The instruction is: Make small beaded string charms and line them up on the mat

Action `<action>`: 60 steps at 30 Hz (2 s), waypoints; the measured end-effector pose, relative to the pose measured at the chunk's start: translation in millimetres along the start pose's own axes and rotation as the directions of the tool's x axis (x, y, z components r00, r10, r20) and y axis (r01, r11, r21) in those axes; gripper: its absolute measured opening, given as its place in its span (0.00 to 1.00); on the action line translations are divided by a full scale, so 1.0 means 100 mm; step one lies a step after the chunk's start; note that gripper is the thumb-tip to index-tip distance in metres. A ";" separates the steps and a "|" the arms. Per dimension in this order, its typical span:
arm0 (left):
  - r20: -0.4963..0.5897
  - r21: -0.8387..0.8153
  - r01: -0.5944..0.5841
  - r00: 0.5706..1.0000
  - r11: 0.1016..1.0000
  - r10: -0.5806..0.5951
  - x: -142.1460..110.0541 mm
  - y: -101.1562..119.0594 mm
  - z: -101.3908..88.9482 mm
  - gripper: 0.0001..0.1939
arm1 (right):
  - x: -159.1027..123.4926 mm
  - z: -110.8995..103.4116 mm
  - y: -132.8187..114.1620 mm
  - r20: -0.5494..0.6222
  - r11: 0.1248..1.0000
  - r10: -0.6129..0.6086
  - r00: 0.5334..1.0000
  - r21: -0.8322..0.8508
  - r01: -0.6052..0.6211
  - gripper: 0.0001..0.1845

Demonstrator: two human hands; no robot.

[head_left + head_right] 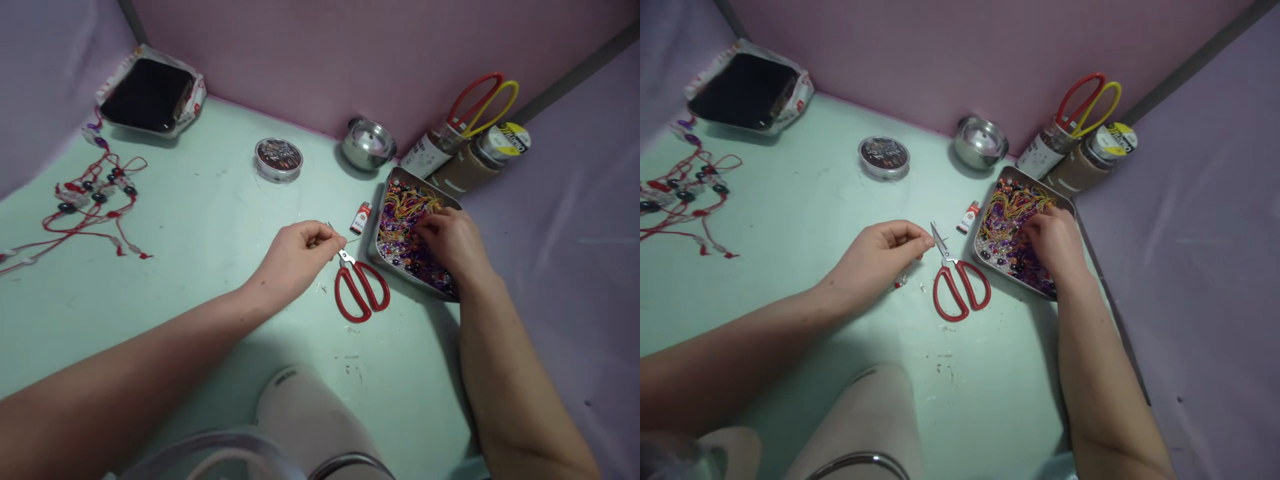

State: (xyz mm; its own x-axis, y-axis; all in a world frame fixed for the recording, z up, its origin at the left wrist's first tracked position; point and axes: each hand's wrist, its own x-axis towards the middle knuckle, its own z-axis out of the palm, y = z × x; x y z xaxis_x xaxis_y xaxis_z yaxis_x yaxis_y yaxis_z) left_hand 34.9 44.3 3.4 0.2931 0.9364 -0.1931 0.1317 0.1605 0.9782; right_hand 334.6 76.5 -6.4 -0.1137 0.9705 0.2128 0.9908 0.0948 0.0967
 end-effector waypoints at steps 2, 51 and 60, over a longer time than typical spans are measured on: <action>-0.007 -0.001 0.000 1.000 1.000 -0.001 0.02 -0.01 0.00 0.11 | 0.00 0.02 0.01 -0.004 0.999 -0.015 1.000 0.029 0.015 0.10; -0.085 0.270 -0.240 0.959 0.933 0.271 0.01 -0.23 -0.02 0.08 | -0.56 -0.09 -1.51 0.295 -0.108 0.205 0.933 0.955 -0.278 0.08; -0.086 0.315 -0.301 0.935 0.900 0.343 -0.01 -0.25 0.00 0.05 | -0.57 -0.08 -1.52 0.281 -0.082 0.224 0.933 0.960 -0.270 0.07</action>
State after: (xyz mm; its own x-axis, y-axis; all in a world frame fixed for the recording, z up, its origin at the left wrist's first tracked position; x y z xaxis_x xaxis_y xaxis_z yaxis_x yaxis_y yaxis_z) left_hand 31.2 39.6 -20.4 0.2380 0.9577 0.1616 0.3282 -0.2359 0.9147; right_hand 190.1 5.4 -25.1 0.1368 0.9892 -0.0533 0.0203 -0.0566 -0.9982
